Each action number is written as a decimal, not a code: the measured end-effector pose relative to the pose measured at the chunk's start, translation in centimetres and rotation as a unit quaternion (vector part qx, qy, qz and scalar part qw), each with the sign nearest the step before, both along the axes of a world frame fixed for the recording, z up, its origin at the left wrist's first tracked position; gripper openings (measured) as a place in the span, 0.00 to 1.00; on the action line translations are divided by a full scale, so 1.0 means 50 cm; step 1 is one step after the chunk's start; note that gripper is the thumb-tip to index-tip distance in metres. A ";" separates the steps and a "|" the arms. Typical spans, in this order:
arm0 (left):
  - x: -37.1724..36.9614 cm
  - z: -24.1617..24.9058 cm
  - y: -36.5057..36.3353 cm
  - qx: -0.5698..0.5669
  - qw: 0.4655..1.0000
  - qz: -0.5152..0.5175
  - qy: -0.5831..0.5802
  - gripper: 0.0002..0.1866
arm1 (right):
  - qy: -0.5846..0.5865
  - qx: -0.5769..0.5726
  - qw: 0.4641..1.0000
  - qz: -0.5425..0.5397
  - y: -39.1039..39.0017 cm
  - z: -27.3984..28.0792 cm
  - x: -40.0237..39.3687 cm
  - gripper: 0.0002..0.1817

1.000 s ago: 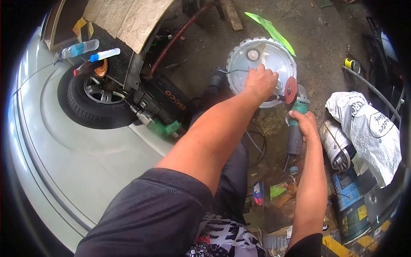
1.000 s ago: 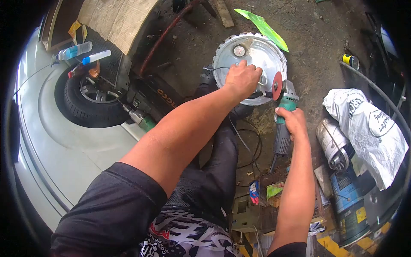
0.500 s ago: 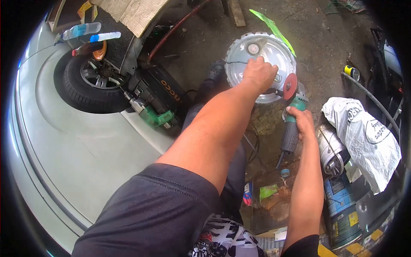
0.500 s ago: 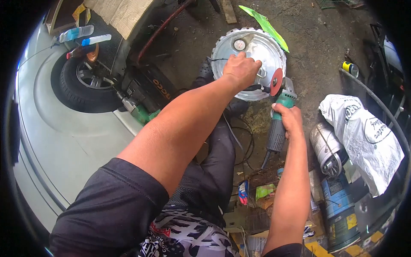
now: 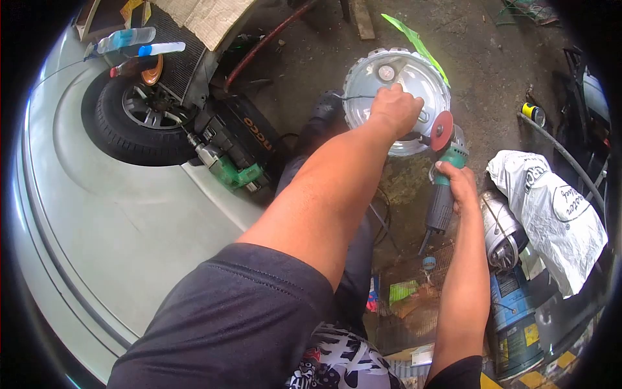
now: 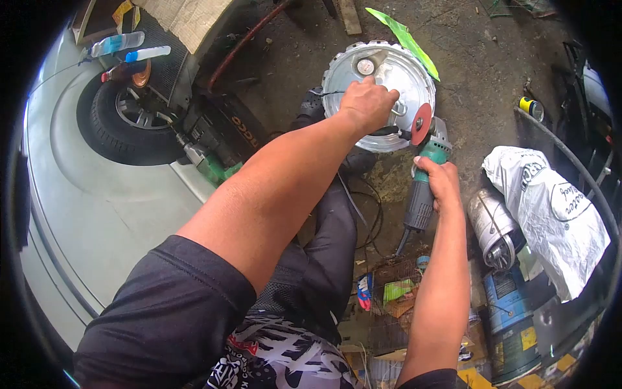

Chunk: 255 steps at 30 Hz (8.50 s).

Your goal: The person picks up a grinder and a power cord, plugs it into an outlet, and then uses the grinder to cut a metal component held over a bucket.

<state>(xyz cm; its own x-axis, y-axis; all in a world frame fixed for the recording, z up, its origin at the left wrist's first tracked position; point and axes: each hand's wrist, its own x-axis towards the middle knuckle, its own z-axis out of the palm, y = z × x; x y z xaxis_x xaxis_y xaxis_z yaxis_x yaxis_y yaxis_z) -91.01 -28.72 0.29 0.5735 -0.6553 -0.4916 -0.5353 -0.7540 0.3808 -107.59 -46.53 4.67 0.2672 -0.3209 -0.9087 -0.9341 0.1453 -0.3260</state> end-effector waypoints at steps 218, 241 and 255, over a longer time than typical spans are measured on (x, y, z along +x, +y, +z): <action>-0.001 0.001 0.007 -0.023 0.999 0.029 0.011 0.15 | 0.052 0.026 0.997 0.045 -0.025 0.011 0.030 0.19; -0.005 -0.006 0.007 -0.036 0.999 0.039 0.004 0.13 | 0.064 0.035 0.997 0.040 -0.028 0.010 0.034 0.20; -0.004 -0.003 0.008 -0.028 0.999 0.033 0.008 0.14 | 0.062 0.025 0.997 0.046 -0.024 0.015 0.037 0.21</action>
<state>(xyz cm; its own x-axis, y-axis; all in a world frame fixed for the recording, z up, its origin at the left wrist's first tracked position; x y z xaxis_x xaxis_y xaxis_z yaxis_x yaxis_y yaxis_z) -91.23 -28.33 0.15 0.6081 -0.6434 -0.4650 -0.4791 -0.7645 0.4314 -105.76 -47.75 5.43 0.1788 -0.2546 -0.9504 -0.9768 0.0702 -0.2025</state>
